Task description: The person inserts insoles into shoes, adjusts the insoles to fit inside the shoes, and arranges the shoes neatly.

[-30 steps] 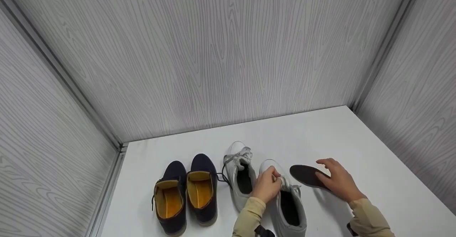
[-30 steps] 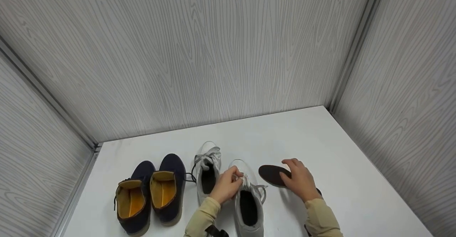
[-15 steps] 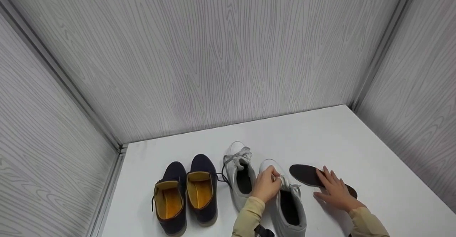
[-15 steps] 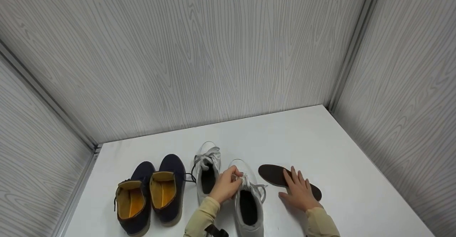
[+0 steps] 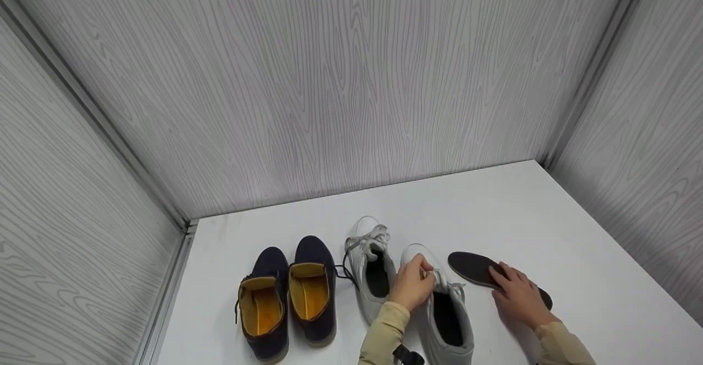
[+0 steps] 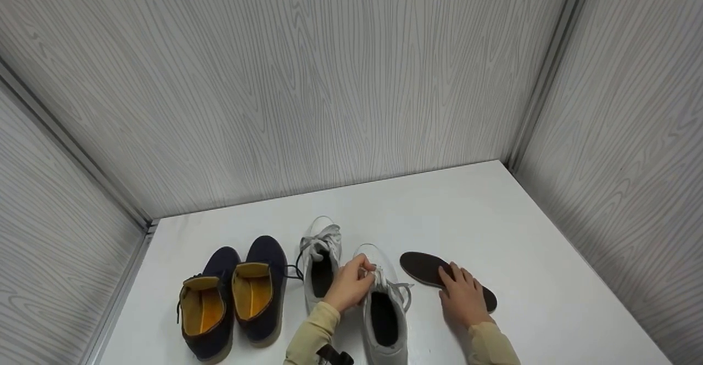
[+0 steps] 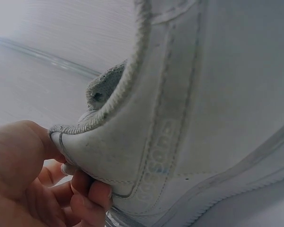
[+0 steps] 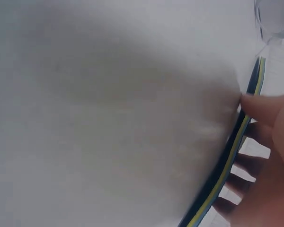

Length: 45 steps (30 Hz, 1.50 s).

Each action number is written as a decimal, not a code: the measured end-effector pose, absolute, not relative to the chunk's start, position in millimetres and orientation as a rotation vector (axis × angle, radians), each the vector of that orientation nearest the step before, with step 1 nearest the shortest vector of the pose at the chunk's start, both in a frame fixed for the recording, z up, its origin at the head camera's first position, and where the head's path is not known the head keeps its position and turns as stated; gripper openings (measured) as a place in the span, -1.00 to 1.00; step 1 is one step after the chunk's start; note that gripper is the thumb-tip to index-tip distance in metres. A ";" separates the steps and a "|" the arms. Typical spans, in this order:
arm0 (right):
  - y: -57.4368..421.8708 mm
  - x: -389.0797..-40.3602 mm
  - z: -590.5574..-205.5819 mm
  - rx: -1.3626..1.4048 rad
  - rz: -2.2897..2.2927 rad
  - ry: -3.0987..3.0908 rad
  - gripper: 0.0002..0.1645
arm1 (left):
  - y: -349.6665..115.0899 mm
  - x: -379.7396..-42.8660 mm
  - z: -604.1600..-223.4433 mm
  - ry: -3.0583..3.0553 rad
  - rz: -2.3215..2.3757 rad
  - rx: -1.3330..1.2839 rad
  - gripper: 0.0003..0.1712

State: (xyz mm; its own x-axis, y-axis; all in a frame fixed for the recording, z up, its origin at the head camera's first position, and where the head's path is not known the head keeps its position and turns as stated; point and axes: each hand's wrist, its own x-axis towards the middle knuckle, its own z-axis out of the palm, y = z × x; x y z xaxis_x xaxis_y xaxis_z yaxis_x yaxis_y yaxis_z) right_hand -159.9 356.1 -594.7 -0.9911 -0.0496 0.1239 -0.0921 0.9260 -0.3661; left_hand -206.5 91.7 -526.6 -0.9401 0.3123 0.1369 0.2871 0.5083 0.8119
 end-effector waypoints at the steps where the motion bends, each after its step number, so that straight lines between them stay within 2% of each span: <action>1: 355.7 -161.0 -595.7 0.104 0.548 -2.948 -0.41 | 91.9 -206.3 -526.5 2.707 1.446 0.535 -0.94; 12: 356.5 -165.2 -601.9 0.141 0.411 -2.838 -0.53 | 93.0 -203.5 -528.6 2.754 1.432 0.528 -0.93; 25: 354.3 -166.9 -589.8 0.064 0.541 -2.819 -0.59 | 92.2 -203.5 -526.1 2.779 1.415 0.587 -0.94; 33: 342.1 -169.0 -567.3 0.146 0.527 -2.657 -0.62 | 92.3 -205.3 -525.8 2.801 1.374 0.576 -0.95; 45: 307.0 -166.4 -510.9 0.346 0.537 -2.417 -0.65 | 93.4 -201.6 -526.0 2.890 1.305 0.594 -0.94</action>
